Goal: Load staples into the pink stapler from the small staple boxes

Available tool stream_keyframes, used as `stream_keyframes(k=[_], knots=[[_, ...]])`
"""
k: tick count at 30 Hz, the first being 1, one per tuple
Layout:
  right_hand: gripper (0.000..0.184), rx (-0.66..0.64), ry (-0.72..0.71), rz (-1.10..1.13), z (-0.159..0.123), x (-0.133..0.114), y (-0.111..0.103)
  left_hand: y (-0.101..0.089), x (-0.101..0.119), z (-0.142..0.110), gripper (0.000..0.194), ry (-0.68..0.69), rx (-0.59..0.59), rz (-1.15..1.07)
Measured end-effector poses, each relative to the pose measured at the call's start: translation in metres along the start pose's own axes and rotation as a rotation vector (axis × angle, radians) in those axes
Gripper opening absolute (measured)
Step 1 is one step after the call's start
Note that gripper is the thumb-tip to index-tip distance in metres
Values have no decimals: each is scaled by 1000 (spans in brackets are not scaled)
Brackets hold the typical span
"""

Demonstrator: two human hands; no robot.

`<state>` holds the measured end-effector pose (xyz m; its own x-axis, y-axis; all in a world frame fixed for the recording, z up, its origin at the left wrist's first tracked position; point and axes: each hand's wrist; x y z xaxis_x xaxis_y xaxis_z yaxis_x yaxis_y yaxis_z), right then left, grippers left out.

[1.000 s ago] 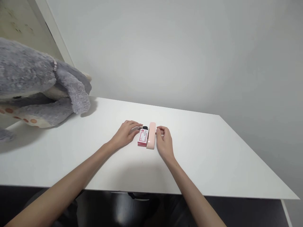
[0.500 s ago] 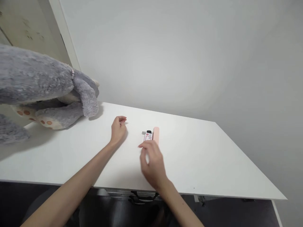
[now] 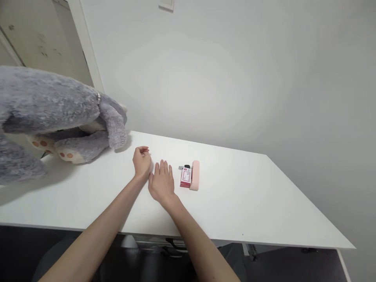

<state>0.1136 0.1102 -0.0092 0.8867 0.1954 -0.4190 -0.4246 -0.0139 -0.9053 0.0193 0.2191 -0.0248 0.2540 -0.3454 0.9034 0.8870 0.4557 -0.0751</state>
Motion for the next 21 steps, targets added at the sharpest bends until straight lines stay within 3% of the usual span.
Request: stream_keyframes(k=[7, 21], knots=[[68, 32, 116, 7, 25, 5, -1, 0, 1, -1, 22, 2, -14, 18], [71, 105, 208, 25, 11, 14, -5, 2, 0, 3, 21, 13, -22, 42]])
Point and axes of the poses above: each hand's wrist, its own z-axis towards the middle knuckle, its own y-axis out of the palm, x = y × z, and after that the axes turned 4 degrees about -x, right-handed
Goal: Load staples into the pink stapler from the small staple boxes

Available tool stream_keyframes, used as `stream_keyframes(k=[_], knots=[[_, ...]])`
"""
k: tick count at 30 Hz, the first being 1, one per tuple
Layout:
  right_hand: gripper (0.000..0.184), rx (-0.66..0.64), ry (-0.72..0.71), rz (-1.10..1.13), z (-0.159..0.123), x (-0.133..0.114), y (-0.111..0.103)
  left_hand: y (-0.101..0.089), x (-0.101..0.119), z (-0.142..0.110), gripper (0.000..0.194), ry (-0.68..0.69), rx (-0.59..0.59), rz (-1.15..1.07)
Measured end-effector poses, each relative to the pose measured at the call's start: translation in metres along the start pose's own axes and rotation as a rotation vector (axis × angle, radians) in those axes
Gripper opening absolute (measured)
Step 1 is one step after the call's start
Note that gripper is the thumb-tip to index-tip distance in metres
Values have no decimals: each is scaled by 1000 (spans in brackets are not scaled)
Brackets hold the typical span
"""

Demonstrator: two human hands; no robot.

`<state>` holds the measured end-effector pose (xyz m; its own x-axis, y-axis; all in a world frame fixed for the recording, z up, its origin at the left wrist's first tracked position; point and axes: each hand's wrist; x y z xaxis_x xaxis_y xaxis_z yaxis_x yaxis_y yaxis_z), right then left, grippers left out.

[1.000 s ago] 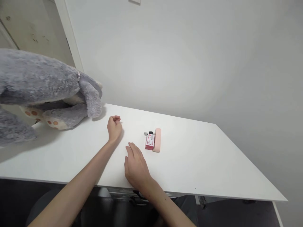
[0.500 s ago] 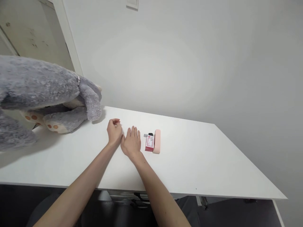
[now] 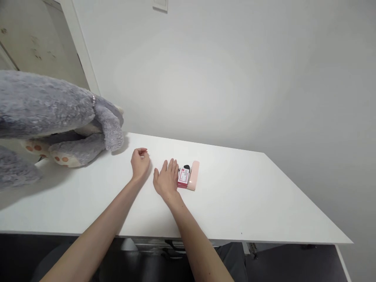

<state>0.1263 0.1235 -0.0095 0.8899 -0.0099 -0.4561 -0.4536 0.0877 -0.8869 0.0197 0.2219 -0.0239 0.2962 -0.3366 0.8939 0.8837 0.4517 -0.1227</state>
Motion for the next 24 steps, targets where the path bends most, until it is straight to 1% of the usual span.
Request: stream_keyframes(k=[5, 9, 17, 24], knots=[[71, 5, -3, 14, -1, 4, 0, 0, -1, 1, 22, 4, 0, 3], [71, 9, 4, 9, -4, 12, -2, 0, -2, 3, 21, 3, -1, 6], [70, 29, 38, 5, -10, 39, -12, 0, -2, 3, 19, 2, -3, 10], [70, 35, 38, -8, -16, 64, -25, 1, -2, 4, 19, -4, 5, 2]])
Point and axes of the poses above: each hand's wrist, its own z-axis towards the middle knuckle, its own y-axis out of the palm, x = y × z, and after that the axes turned 4 degrees about -x, right-handed
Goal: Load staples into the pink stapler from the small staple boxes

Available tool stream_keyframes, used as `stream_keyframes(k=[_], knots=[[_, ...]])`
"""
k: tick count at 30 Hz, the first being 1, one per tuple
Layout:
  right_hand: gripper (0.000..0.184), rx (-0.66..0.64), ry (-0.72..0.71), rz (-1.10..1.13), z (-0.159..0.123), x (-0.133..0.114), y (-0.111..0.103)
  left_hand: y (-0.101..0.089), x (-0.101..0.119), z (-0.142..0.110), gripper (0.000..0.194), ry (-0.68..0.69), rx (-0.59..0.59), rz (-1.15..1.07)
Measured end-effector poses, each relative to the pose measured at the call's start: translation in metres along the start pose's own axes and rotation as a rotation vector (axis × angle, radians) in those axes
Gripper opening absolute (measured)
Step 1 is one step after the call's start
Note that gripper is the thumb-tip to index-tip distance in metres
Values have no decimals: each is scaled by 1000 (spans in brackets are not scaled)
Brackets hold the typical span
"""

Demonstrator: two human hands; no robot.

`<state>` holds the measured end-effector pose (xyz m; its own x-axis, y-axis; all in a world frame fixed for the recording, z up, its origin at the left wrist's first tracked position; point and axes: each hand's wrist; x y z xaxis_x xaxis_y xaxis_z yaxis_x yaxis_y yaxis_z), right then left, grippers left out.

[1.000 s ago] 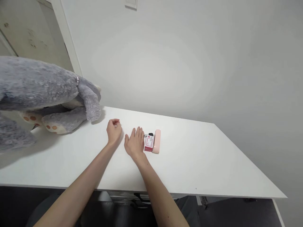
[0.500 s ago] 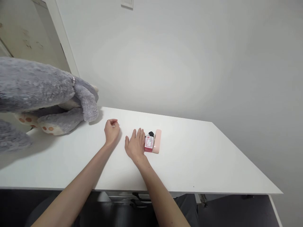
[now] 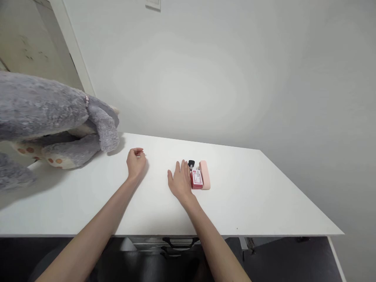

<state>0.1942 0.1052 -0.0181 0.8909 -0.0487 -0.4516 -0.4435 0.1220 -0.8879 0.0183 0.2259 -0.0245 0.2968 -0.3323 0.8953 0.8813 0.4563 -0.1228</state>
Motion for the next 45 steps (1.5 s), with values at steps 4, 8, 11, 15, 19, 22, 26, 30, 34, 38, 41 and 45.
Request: stream_keyframes(k=[4, 8, 11, 15, 19, 22, 26, 30, 34, 38, 41, 45], knots=[[70, 18, -20, 7, -1, 20, -3, 0, -1, 1, 19, -3, -6, -1], [69, 26, -48, -6, -2, 44, -8, -1, -1, 2, 19, -9, -16, 8], [68, 35, -57, 5, -2, 64, -15, -1, 0, 2, 19, -10, -21, 13], [68, 46, -82, 24, -3, 93, -26, -2, 2, 2, 19, -12, -29, 24], [70, 79, -90, 61, -2, 123, -37, -2, 3, 2, 19, -20, -39, 40], [70, 87, -75, 63, 0, 146, -45, -3, 4, 2, 18, -27, -45, 52], [64, 79, -63, 70, 2, 174, -55, -3, 5, 3, 17, -31, -53, 70], [64, 86, -58, 101, 0, 192, -61, -4, 7, 2, 17, -31, -62, 84], [62, 101, -85, 113, 0, 192, -61, -4, 9, 0, 17, -25, -84, 96], [62, 95, -114, 151, 19, 179, -53, -4, 11, -1, 17, -19, -110, 116], [68, 164, 30, 246, 43, 168, -46, -5, 13, -1, 18, -18, -120, 132], [81, 254, 182, 278, 64, 161, -39, -4, 15, 1, 18, -14, -129, 142]])
Point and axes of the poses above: each hand's wrist, its own z-axis towards the middle knuckle, its own y-axis out of the palm, x = y × z, and after that the axes turned 4 degrees about -x, right-handed
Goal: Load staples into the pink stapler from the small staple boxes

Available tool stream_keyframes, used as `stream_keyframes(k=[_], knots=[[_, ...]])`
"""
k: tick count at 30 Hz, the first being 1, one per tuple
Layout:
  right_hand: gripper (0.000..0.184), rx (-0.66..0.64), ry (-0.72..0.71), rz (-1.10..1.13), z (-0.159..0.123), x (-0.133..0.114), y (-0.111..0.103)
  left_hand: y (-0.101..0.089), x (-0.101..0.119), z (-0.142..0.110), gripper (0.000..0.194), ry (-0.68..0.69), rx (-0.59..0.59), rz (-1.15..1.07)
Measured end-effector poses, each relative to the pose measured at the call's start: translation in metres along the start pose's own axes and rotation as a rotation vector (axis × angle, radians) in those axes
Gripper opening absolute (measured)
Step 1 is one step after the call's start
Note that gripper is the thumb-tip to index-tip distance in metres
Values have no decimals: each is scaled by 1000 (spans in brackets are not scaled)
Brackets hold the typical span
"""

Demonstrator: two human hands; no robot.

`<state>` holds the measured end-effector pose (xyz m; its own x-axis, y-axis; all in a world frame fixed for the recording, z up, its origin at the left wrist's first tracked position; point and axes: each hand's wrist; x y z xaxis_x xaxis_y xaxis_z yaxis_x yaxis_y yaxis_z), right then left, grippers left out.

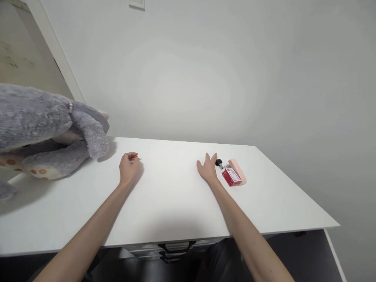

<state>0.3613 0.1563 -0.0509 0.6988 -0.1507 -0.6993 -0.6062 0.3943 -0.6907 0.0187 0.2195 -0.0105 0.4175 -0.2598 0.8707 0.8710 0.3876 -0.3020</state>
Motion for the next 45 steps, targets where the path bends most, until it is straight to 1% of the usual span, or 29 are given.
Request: stream_keyframes(k=[6, 11, 15, 18, 20, 23, 28, 30, 34, 36, 39, 45], knots=[[79, 86, 81, -8, -3, -1, 4, 2, 1, 1, 17, -2, -13, 16], [77, 112, 111, -36, -9, -4, 2, 1, 4, 0, 17, 0, -22, 33], [74, 100, 106, -82, -13, -7, -1, 0, 9, -2, 17, -8, -43, 38], [65, 46, 46, -126, -15, -9, -2, 2, 15, -6, 17, -5, -86, 39], [58, -2, -7, -153, -16, -10, -1, 4, 20, -12, 15, 0, -133, 38], [54, -62, -75, -184, -17, -12, -1, 8, 28, -23, 13, 36, -258, 61], [52, -138, -165, -201, -21, -13, -3, 9, 41, -42, 14, 204, -458, 149], [52, -163, -198, -199, -23, -14, -4, 8, 47, -48, 15, 250, -549, 200], [50, -178, -223, -191, -28, -17, -7, 6, 56, -60, 21, 321, -743, 300], [49, -178, -225, -186, -31, -19, -8, 6, 59, -65, 22, 380, -813, 341], [48, -182, -226, -170, -34, -22, -9, 6, 62, -70, 24, 455, -855, 381], [48, -190, -229, -154, -39, -26, -11, 8, 61, -71, 26, 495, -836, 412]])
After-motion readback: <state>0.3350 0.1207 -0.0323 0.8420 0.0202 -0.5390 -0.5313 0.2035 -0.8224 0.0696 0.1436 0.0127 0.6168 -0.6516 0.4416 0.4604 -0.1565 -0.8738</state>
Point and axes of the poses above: each hand's wrist, its own z-axis towards the middle knuckle, its own y-axis out of the palm, x = y × z, and after that the axes turned 4 degrees about -x, right-handed
